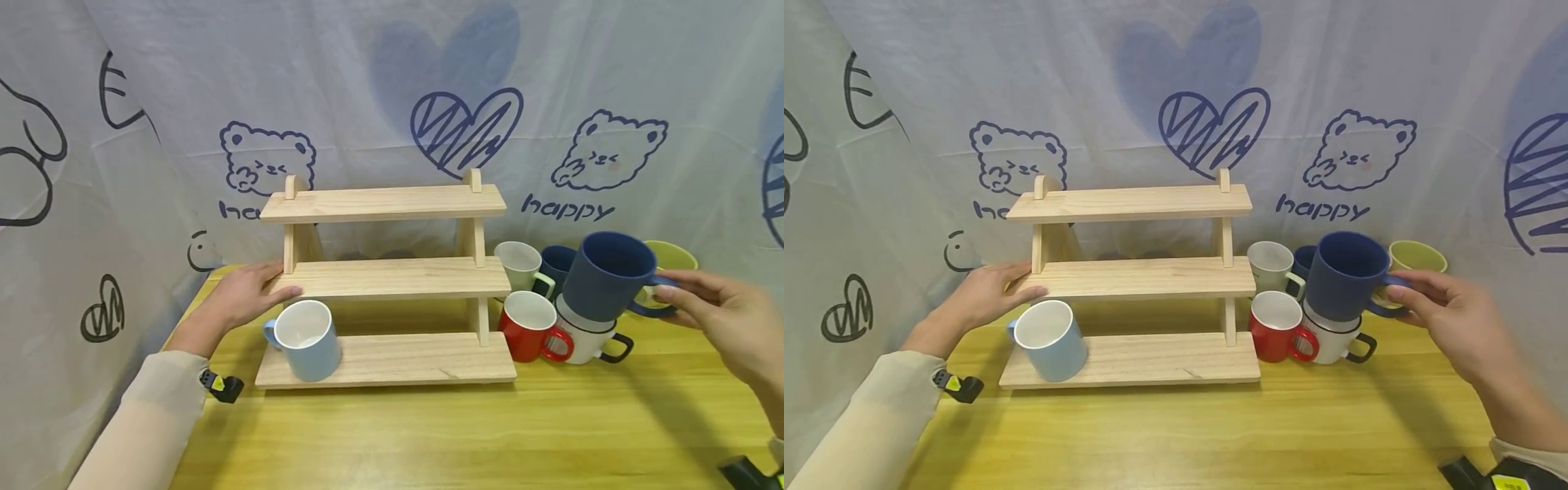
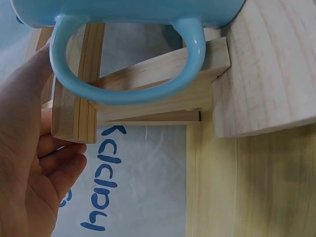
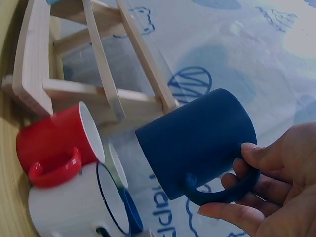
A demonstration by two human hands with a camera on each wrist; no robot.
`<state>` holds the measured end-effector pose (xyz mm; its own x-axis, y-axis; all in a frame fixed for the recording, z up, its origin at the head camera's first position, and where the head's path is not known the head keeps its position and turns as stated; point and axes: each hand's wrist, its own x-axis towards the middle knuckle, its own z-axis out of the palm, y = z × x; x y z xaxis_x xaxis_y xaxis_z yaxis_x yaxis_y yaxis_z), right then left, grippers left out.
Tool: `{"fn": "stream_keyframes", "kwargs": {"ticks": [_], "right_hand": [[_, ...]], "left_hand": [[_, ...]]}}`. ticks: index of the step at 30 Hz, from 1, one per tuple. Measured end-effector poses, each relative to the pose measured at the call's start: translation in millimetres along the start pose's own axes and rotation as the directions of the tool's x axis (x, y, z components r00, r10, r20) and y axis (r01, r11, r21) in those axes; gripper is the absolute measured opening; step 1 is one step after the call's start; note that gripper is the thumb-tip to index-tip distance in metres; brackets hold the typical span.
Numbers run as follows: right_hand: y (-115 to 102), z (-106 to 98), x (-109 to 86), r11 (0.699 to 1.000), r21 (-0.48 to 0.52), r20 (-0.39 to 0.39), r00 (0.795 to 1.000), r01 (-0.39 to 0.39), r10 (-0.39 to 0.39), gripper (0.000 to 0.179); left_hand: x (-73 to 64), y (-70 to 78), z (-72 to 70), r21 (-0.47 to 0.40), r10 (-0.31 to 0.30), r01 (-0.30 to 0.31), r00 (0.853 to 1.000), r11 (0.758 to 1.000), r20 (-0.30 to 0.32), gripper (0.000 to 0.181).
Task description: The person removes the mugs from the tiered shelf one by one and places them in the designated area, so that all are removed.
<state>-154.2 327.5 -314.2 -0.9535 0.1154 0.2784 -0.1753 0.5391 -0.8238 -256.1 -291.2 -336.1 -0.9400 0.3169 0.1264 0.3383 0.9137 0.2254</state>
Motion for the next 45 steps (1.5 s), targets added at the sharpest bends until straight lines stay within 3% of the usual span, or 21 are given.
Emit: {"fn": "stream_keyframes", "kwargs": {"ticks": [5, 13, 21, 26, 30, 33, 39, 45], "right_hand": [[12.6, -9.3, 2.6, 0.999, 0.034, -0.06, 0.998, 0.007, -0.005, 0.028], [29.7, -24.9, 5.4, 0.962, 0.27, -0.083, 0.996, 0.046, -0.024, 0.039], [48.3, -30.9, 2.7, 0.965, 0.262, -0.098, 0.995, 0.03, -0.004, 0.042], [80.1, -34.6, 5.4, 0.981, 0.196, -0.125, 0.992, -0.002, 0.027, 0.034], [101.9, -36.5, 5.7, 0.975, 0.222, -0.138, 0.989, -0.022, 0.054, 0.026], [101.7, -35.3, 1.9, 0.97, 0.243, -0.111, 0.992, -0.031, 0.06, 0.031], [95.3, -26.0, -4.3, 0.98, 0.188, -0.096, 0.991, -0.071, 0.09, 0.04], [101.7, -20.2, -5.7, 0.955, 0.286, -0.042, 0.995, -0.076, 0.092, 0.04]], "left_hand": [[-0.2, 0.1, -0.4, 0.0, -0.001, 0.001, 1.0, 1.0, -0.003, 0.079], [-1.4, 1.1, 0.2, 0.009, 0.003, -0.002, 1.0, 1.0, -0.006, 0.078], [-0.9, 1.5, -0.5, 0.015, 0.022, -0.022, 1.0, 1.0, -0.013, 0.078], [-0.2, 1.2, -0.8, 0.034, 0.03, -0.029, 0.999, 0.999, -0.015, 0.078], [0.2, 2.2, -0.8, 0.04, 0.028, -0.028, 1.0, 0.999, -0.011, 0.078], [0.6, 1.8, -0.6, 0.042, 0.03, -0.03, 0.999, 0.999, -0.012, 0.078], [0.8, 1.6, -0.9, 0.039, 0.029, -0.029, 1.0, 0.999, -0.01, 0.077], [0.7, 1.8, -1.1, 0.039, 0.022, -0.022, 1.0, 0.999, -0.01, 0.078]]}}
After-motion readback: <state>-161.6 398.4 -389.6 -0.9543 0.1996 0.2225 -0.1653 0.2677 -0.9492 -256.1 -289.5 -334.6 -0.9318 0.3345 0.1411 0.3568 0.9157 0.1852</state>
